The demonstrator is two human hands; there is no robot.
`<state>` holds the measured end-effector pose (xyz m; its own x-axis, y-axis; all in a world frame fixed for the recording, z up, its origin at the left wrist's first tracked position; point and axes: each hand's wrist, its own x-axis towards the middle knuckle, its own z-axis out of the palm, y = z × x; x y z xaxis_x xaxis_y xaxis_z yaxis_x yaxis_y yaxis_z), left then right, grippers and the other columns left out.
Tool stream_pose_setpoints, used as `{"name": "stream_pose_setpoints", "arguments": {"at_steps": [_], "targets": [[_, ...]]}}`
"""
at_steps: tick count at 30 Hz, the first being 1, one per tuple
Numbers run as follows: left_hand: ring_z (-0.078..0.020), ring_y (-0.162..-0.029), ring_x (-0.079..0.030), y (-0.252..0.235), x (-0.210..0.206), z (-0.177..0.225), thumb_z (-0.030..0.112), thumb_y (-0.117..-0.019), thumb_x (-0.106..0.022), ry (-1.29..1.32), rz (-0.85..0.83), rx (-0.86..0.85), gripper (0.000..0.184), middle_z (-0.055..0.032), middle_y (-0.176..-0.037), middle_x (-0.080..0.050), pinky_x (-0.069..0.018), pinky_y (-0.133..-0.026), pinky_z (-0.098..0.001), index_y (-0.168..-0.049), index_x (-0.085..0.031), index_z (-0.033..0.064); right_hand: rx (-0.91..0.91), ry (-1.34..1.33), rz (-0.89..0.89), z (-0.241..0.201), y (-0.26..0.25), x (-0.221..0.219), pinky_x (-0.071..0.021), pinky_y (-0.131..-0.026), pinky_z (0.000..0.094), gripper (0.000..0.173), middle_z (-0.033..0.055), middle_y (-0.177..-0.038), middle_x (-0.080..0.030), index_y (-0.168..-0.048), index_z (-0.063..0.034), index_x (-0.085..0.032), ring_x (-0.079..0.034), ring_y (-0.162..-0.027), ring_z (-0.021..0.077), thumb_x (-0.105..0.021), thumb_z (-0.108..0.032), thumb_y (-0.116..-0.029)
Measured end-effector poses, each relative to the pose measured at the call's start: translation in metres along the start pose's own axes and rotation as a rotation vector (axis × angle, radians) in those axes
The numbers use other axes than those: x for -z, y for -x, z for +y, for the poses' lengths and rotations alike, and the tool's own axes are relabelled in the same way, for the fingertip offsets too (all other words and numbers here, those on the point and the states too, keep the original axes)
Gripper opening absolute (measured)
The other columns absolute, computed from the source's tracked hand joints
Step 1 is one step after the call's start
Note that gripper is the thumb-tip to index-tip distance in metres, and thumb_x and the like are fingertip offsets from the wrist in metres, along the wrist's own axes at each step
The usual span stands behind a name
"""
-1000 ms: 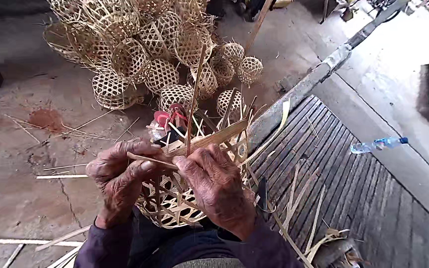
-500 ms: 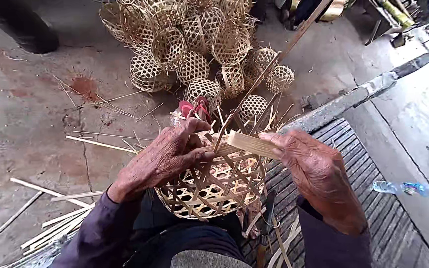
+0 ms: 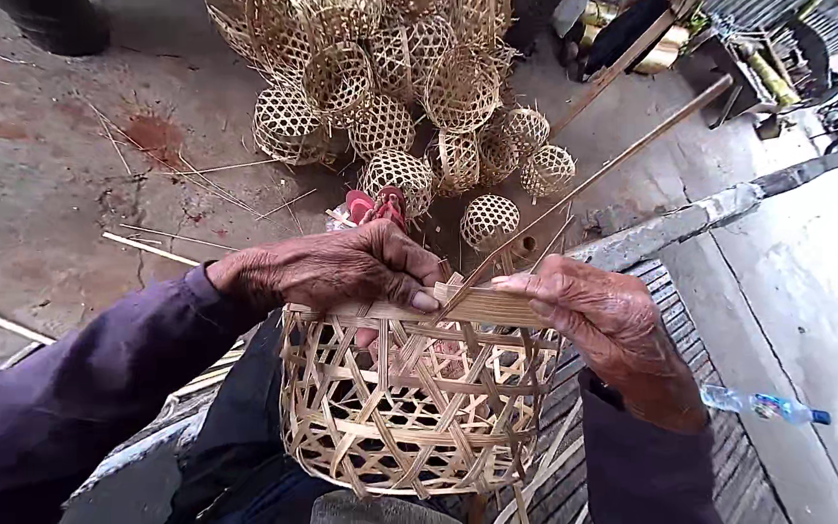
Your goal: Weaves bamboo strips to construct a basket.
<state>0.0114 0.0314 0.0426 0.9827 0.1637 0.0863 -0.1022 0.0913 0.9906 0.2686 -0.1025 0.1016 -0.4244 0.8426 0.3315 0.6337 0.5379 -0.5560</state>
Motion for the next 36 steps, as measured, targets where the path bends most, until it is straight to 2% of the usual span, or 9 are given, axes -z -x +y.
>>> {"name": "stream_pose_setpoints", "arguments": {"at_steps": [5,9,14,19,24,27,29,32,36], "targets": [[-0.0019,-0.051,-0.065,-0.002,-0.012,-0.018,0.010,-0.1011,-0.053,0.092,-0.069,0.081,0.029,0.0055,-0.064,-0.069,-0.0556,-0.045,-0.0182,-0.079,-0.071,0.0108,-0.067,-0.064,-0.066,0.006,0.016,-0.012,-0.0485,-0.073,0.0112,0.024,0.0001,-0.085,-0.060,-0.113,-0.0055,-0.077,-0.056,-0.080,-0.0009,-0.056,-0.011,-0.1018],[-0.0010,-0.049,-0.064,-0.001,-0.022,-0.012,0.018,-0.1039,-0.040,0.157,-0.016,0.268,0.043,0.0045,-0.061,-0.069,-0.0536,-0.044,-0.0175,-0.072,-0.068,0.0148,-0.103,-0.110,-0.075,0.007,0.026,-0.019,-0.0447,-0.068,0.0112,0.025,-0.0002,-0.082,-0.055,-0.115,-0.0076,-0.076,-0.053,-0.076,-0.0008,-0.055,-0.012,-0.1020],[-0.0018,-0.050,-0.064,0.005,-0.019,-0.015,0.018,-0.1038,-0.049,0.204,-0.022,0.385,0.037,0.0050,-0.062,-0.068,-0.0536,-0.043,-0.0184,-0.073,-0.069,0.0149,-0.130,-0.124,-0.097,0.003,0.023,-0.025,-0.0423,-0.065,0.0124,0.026,-0.0017,-0.081,-0.055,-0.118,-0.0110,-0.077,-0.051,-0.074,-0.0002,-0.056,-0.015,-0.1025],[-0.0064,-0.058,-0.069,0.008,-0.011,-0.024,0.014,-0.1062,-0.045,0.348,-0.009,0.521,0.030,-0.0020,-0.073,-0.072,-0.0571,-0.048,-0.0209,-0.092,-0.070,0.0073,-0.142,0.111,-0.078,-0.010,0.017,-0.032,-0.0401,-0.062,0.0176,0.028,0.0039,-0.090,-0.055,-0.119,-0.0146,-0.077,-0.050,-0.075,0.0057,-0.056,-0.011,-0.1009],[-0.0046,-0.054,-0.066,0.008,-0.012,-0.029,0.013,-0.1059,-0.046,0.170,0.034,0.399,0.032,0.0003,-0.069,-0.070,-0.0554,-0.046,-0.0194,-0.088,-0.071,0.0061,-0.136,0.212,-0.023,-0.013,0.019,-0.040,-0.0428,-0.067,0.0231,0.020,0.0074,-0.090,-0.056,-0.109,-0.0124,-0.078,-0.053,-0.081,0.0121,-0.061,-0.012,-0.1001],[-0.0016,-0.047,-0.061,0.011,-0.020,-0.029,0.013,-0.1064,-0.046,0.061,0.069,0.336,0.033,0.0030,-0.062,-0.065,-0.0510,-0.041,-0.0168,-0.084,-0.069,0.0067,-0.090,0.237,-0.028,-0.007,0.025,-0.047,-0.0429,-0.082,0.0359,0.021,0.0098,-0.100,-0.063,-0.111,-0.0147,-0.078,-0.057,-0.095,0.0215,-0.060,-0.011,-0.1000],[0.0008,-0.047,-0.058,0.011,-0.026,-0.030,0.012,-0.1059,-0.047,-0.001,0.075,0.253,0.032,0.0056,-0.060,-0.063,-0.0492,-0.042,-0.0151,-0.082,-0.067,0.0078,-0.093,0.200,0.002,-0.012,0.024,-0.049,-0.0417,-0.091,0.0360,0.017,0.0086,-0.110,-0.065,-0.109,-0.0136,-0.077,-0.055,-0.106,0.0214,-0.063,-0.016,-0.1000],[0.0029,-0.046,-0.055,0.008,-0.033,-0.024,0.013,-0.1045,-0.050,-0.101,0.083,0.184,0.031,0.0078,-0.058,-0.059,-0.0466,-0.041,-0.0136,-0.078,-0.066,0.0090,-0.132,0.241,0.027,-0.028,0.016,-0.052,-0.0393,-0.089,0.0389,0.036,0.0113,-0.114,-0.067,-0.117,-0.0062,-0.074,-0.056,-0.105,0.0233,-0.060,-0.036,-0.1019],[0.0013,-0.049,-0.061,0.007,-0.036,-0.011,0.015,-0.1055,-0.050,-0.058,0.037,0.251,0.034,0.0057,-0.061,-0.065,-0.0501,-0.043,-0.0151,-0.078,-0.068,0.0082,-0.194,0.331,0.069,-0.055,0.019,-0.058,-0.0328,-0.095,0.0452,0.034,0.0105,-0.119,-0.066,-0.116,-0.0120,-0.076,-0.052,-0.111,0.0264,-0.056,-0.036,-0.1037]]}}
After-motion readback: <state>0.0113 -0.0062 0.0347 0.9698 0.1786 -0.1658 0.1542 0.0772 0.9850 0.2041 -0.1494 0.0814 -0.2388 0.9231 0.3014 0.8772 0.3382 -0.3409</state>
